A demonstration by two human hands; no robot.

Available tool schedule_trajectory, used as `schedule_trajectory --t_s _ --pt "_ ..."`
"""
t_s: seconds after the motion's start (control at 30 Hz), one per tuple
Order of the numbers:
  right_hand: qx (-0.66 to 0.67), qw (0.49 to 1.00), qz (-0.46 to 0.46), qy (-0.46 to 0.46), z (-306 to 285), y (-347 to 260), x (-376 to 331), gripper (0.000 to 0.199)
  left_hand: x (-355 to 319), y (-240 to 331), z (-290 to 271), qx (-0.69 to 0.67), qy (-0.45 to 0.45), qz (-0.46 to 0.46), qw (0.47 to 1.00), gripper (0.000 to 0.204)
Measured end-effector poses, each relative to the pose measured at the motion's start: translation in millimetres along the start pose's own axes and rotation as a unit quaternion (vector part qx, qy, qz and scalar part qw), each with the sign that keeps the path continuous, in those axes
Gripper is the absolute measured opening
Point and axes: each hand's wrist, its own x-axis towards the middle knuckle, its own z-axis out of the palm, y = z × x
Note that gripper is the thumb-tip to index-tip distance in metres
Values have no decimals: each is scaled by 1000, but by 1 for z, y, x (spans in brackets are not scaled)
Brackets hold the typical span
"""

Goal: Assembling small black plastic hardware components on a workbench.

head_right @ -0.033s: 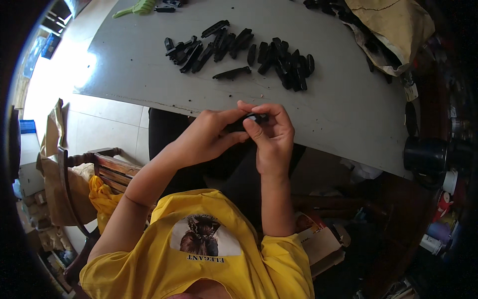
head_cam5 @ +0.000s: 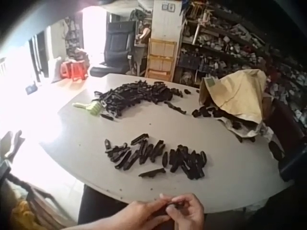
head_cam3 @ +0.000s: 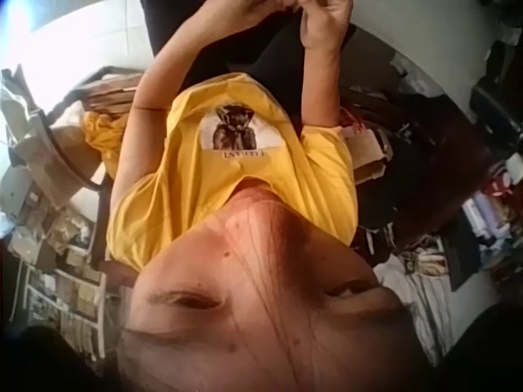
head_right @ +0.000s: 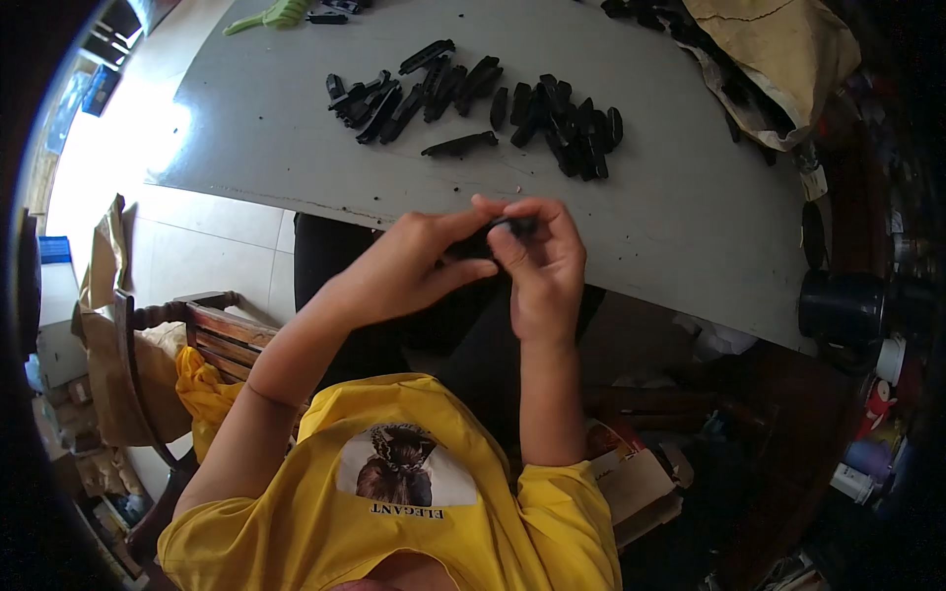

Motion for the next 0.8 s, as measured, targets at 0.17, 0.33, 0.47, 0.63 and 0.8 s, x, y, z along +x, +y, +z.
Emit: schedule_trajectory --t_s 0.17,0.33,0.47,0.63,0.8 --pt "-422 894 -82 124 -25 -12 47 25 31 -27 -15 319 235 107 912 34" --pt "-762 627 -116 111 -24 -7 52 20 34 -40 -13 373 208 55 903 29" --pt "-750 643 -100 119 -16 -27 34 17 13 -29 -13 153 180 -79 969 31" --pt "-430 896 51 -100 -5 -44 10 24 -1 -11 0 30 54 -10 998 34" --pt "-173 983 55 -10 4 -31 -7 18 -8 -1 4 26 45 33 998 36"
